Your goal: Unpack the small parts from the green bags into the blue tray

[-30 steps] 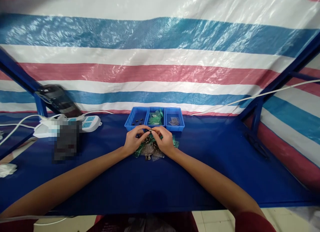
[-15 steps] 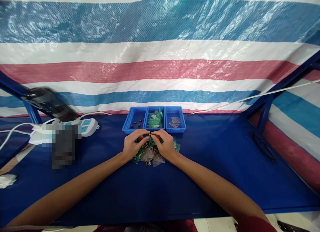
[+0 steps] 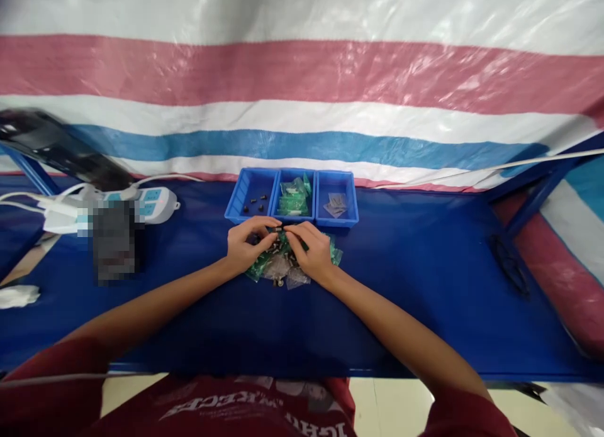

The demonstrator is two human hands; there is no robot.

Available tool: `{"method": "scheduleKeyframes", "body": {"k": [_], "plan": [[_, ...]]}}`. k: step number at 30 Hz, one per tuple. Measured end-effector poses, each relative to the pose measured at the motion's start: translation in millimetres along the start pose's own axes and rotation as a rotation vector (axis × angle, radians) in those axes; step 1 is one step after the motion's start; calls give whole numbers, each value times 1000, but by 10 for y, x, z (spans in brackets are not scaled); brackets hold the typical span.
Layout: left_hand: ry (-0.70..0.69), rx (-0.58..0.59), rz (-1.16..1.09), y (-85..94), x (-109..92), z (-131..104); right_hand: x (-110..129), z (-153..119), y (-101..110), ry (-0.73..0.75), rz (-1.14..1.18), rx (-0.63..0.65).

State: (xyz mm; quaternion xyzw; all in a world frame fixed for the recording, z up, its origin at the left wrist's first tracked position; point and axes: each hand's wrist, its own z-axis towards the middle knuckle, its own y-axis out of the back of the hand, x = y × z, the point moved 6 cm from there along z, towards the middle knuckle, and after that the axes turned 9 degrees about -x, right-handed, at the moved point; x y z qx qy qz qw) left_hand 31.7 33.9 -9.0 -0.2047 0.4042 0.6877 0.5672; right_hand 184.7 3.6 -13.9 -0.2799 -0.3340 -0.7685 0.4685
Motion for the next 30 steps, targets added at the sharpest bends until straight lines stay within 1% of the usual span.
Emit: {"method": "scheduleKeyframes", "body": {"k": [2,4,7,10,15,17,21,25,30], "plan": [[49,0,-7,-4,28,-11,-27,-1,14,-48,-10,-1],[70,-12,-29,1,42,-20,-44,2,18,-88,-13,4],[68,-17,-48,9,51,-23,-55,10,10,-130,-9,18],[39,-27,-32,24,42,-14,-53,14,3,-140,6,17],[-17,-18,27,41,-5,3,-31,16,-5,-115,4,1],[7,-8,44,43,6,5,-12,18,-13,-90,-8,5],[69,-24,19,68,58,0,17,19,-26,-54,-18,16],[50,4,-27,64,72,-7,29,17,-35,-25,-25,18],[54,-4,-13,60,70,-13,36,8,-40,4,-32,1]]}}
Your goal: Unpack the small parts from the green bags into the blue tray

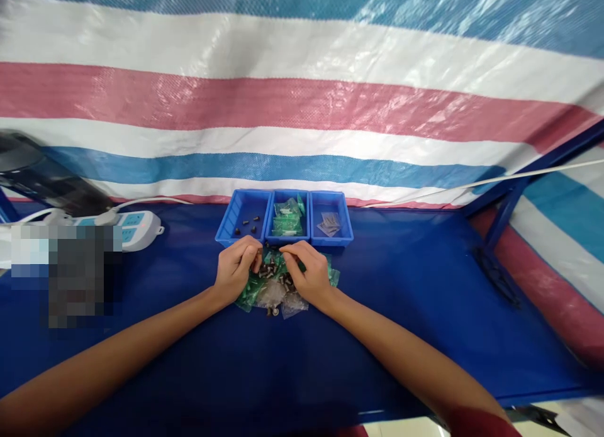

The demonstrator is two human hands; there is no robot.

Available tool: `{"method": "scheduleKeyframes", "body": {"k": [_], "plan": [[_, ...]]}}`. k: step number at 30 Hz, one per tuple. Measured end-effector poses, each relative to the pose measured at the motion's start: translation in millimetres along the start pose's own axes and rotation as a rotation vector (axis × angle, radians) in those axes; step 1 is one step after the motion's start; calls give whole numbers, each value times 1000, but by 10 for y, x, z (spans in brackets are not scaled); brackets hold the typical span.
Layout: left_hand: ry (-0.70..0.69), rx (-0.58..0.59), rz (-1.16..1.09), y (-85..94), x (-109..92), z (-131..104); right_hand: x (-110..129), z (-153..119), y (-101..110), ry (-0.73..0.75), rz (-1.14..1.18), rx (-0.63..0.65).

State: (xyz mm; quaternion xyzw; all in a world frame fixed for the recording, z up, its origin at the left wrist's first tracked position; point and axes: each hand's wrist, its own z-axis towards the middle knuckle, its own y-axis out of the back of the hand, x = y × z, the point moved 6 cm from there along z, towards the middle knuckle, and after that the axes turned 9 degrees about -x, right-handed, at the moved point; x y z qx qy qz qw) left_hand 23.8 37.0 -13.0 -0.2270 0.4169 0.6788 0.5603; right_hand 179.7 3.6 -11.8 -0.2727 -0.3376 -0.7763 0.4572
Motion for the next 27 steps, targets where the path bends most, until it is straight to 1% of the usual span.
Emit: {"method": "scheduleKeyframes", "body": {"k": [2,5,8,10,12,13,14,16,17,21,27], "plan": [[18,-28,1,3,-10,4,-10,1,2,-1,11,-10],[4,-121,11,68,-96,56,-40,6,11,-8,29,-32],[-118,-223,57,214,-284,174,-56,-5,13,2,42,-47],[-211,-244,146,315,-386,285,-53,-19,8,23,51,-55],[-267,-233,251,404,-409,412,-47,-30,-9,45,54,-46],[-274,-214,307,437,-384,477,-46,-33,-19,51,55,-39],[-277,-178,369,454,-343,537,-48,-35,-31,56,52,-27],[-298,-66,502,443,-245,629,-48,-33,-37,64,45,-25],[-299,-57,565,454,-197,663,-47,-32,-38,66,44,-25],[-299,-80,754,477,-72,724,-28,-30,-33,70,55,-21],[-334,36,888,408,-16,719,-10,-33,-35,87,57,-10]]}}
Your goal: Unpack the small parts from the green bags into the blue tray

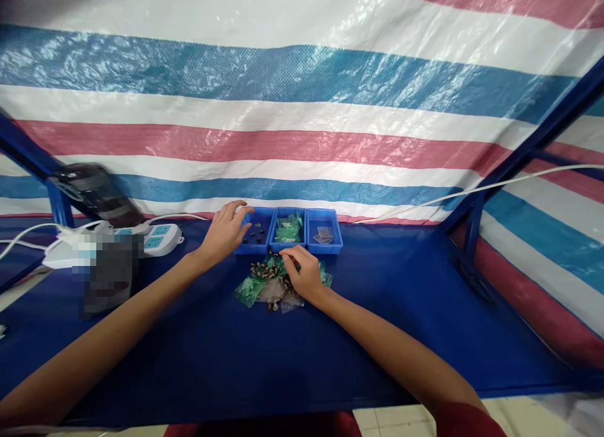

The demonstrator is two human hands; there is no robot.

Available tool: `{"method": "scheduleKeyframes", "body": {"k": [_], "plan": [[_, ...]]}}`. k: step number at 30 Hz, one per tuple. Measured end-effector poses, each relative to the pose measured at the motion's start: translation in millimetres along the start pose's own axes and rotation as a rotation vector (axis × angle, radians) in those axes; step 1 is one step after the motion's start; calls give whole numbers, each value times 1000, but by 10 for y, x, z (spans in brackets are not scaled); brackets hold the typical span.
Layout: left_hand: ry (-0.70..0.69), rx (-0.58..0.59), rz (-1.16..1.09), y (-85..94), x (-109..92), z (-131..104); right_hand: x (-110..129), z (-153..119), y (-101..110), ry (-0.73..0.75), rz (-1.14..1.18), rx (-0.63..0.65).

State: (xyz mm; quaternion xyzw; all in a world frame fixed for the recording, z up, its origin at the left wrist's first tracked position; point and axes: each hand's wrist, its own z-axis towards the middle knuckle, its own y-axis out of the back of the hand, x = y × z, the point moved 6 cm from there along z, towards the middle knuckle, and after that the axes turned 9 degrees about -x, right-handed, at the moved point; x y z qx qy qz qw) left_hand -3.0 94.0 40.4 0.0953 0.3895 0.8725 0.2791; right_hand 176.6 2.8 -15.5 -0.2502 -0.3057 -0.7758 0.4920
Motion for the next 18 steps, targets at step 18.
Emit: {"method": "scheduleKeyframes", "body": {"k": [18], "plan": [[-111,862,113,199,-806,-708,9,-2,-2,28,-21,12]]}}
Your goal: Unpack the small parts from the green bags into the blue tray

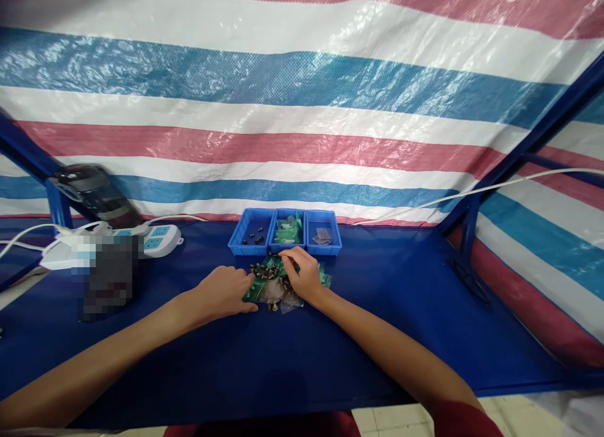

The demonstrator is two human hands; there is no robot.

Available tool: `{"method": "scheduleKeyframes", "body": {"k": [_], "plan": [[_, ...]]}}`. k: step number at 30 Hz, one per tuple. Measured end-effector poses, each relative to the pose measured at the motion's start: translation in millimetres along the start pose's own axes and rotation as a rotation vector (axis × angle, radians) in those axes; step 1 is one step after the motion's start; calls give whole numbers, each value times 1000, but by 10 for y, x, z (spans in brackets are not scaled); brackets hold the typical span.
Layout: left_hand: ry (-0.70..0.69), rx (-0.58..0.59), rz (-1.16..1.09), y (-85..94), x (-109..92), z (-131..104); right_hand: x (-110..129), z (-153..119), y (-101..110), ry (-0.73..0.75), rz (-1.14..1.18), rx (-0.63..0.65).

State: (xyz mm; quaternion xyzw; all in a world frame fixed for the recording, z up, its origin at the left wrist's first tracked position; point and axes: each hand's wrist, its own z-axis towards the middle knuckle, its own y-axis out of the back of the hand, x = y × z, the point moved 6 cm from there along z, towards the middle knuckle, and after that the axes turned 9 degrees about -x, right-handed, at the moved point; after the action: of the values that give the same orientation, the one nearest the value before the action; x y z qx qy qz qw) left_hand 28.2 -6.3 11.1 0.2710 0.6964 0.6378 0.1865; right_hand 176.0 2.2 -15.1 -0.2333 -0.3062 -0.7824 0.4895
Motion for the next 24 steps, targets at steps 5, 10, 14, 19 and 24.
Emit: {"method": "scheduleKeyframes", "body": {"k": [5,10,14,19,24], "plan": [[-71,-16,70,19,-36,-5,9,2,-2,11,5,-1],[-105,-52,45,92,-25,-26,16,3,-1,11,-2,1],[-140,-134,-127,329,22,-59,19,6,-7,2,-9,10],[-146,-407,-438,614,104,-15,23,11,3,13,12,9],[-105,-639,-766,403,201,188,37,-7,43,37,78,-8]]}}
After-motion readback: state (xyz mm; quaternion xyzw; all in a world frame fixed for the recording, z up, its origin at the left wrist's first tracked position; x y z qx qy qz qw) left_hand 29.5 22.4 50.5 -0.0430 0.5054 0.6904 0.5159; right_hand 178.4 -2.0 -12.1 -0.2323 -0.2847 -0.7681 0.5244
